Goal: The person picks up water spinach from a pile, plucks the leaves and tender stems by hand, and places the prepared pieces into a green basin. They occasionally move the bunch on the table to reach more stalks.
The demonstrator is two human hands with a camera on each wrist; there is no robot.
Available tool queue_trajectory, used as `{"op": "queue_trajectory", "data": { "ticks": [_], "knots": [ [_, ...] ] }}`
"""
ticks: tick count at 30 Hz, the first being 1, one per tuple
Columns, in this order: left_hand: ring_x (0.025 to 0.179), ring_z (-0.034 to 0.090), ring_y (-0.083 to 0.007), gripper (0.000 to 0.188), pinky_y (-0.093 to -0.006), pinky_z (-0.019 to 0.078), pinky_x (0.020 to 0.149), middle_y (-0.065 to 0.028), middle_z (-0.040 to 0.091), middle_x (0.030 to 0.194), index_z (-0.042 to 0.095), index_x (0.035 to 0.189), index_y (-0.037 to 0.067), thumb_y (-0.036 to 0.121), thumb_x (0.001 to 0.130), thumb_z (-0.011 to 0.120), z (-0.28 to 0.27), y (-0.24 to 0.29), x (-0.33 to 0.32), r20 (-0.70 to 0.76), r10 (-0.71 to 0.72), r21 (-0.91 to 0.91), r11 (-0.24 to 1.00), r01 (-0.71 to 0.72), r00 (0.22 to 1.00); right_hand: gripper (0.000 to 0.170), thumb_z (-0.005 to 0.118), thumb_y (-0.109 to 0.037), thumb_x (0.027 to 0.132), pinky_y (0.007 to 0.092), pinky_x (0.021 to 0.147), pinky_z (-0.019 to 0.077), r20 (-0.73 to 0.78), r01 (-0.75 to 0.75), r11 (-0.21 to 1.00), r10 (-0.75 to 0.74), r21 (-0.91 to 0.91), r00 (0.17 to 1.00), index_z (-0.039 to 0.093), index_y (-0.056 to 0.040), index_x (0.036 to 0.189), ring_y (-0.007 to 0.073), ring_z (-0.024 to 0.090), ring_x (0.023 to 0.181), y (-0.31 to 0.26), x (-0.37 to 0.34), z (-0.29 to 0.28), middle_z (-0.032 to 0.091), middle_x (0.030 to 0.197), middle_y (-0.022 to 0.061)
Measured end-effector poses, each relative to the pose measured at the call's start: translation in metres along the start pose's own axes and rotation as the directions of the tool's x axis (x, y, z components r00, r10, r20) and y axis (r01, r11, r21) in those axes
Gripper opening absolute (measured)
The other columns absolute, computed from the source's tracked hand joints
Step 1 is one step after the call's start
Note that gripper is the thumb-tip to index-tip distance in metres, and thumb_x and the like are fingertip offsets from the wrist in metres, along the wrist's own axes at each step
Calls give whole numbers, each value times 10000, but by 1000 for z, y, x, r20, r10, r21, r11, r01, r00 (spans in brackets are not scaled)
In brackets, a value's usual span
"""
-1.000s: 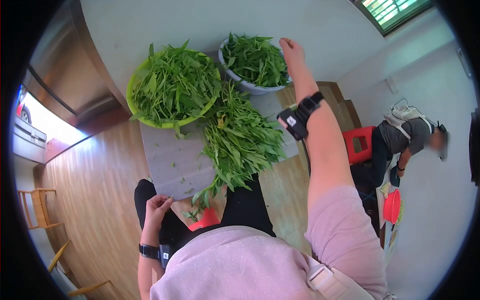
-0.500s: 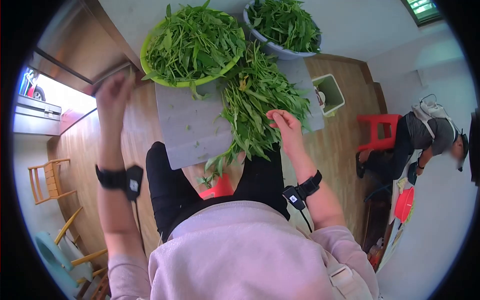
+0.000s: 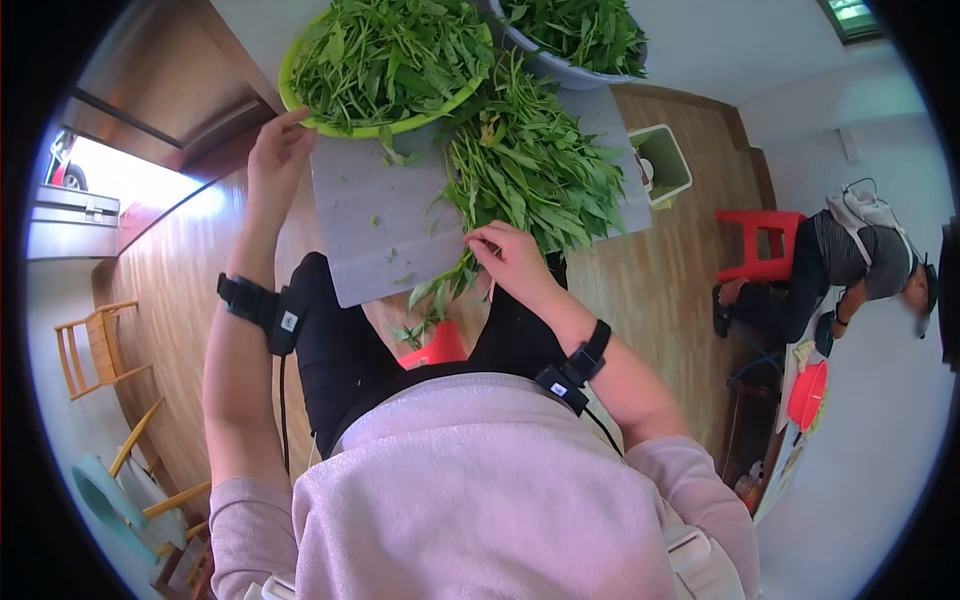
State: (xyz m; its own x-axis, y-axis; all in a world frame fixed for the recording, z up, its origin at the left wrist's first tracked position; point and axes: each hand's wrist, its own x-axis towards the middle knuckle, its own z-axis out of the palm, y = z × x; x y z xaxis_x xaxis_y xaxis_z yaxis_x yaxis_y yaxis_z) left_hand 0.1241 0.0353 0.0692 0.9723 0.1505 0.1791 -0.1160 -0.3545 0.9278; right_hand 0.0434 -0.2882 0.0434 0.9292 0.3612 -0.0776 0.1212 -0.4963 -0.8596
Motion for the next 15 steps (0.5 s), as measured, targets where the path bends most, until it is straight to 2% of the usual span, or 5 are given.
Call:
{"op": "queue_trajectory", "data": {
  "ticks": [1,4,6,12,15],
  "knots": [
    [931,575,-135,362,-265,454,821,-81,623,1018,484,1223,-8,77,881,563,-3,-3,-12,-2,-5,1,1000,5,1000,134,588,-132,835,283,577,469,6,-2,1000,2,1,1000,644,-27,896,211,583,647,1,3,5,591,813,97],
    [907,582,-132,271,-261,458,815,-63,626,1002,540,1151,-10,58,888,546,-6,-17,-52,98,-17,-68,997,24,995,195,606,-213,812,351,577,489,-6,-5,898,3,-439,1000,630,-19,815,278,612,679,6,13,18,603,794,118],
    [872,584,-125,216,-249,461,796,-58,628,975,579,1092,-9,65,892,547,-6,-30,-83,175,-172,-247,945,213,969,252,621,-273,788,410,582,493,16,-108,797,146,-594,989,616,-22,769,317,621,707,8,19,23,604,776,137],
    [816,583,-97,181,-225,457,754,-49,636,919,605,1043,-2,86,891,562,-8,-46,-152,114,-356,-348,860,373,927,217,651,-244,741,415,585,490,-176,-124,793,22,-596,984,596,-35,746,308,618,702,27,21,40,602,757,138],
    [820,591,-107,179,-234,467,751,-59,638,907,600,1043,-12,67,892,547,-9,-53,-171,101,-413,-366,831,420,905,177,647,-219,736,402,594,486,-108,-143,876,105,-460,989,585,-58,774,306,609,697,29,20,36,601,785,125]
  ]
}}
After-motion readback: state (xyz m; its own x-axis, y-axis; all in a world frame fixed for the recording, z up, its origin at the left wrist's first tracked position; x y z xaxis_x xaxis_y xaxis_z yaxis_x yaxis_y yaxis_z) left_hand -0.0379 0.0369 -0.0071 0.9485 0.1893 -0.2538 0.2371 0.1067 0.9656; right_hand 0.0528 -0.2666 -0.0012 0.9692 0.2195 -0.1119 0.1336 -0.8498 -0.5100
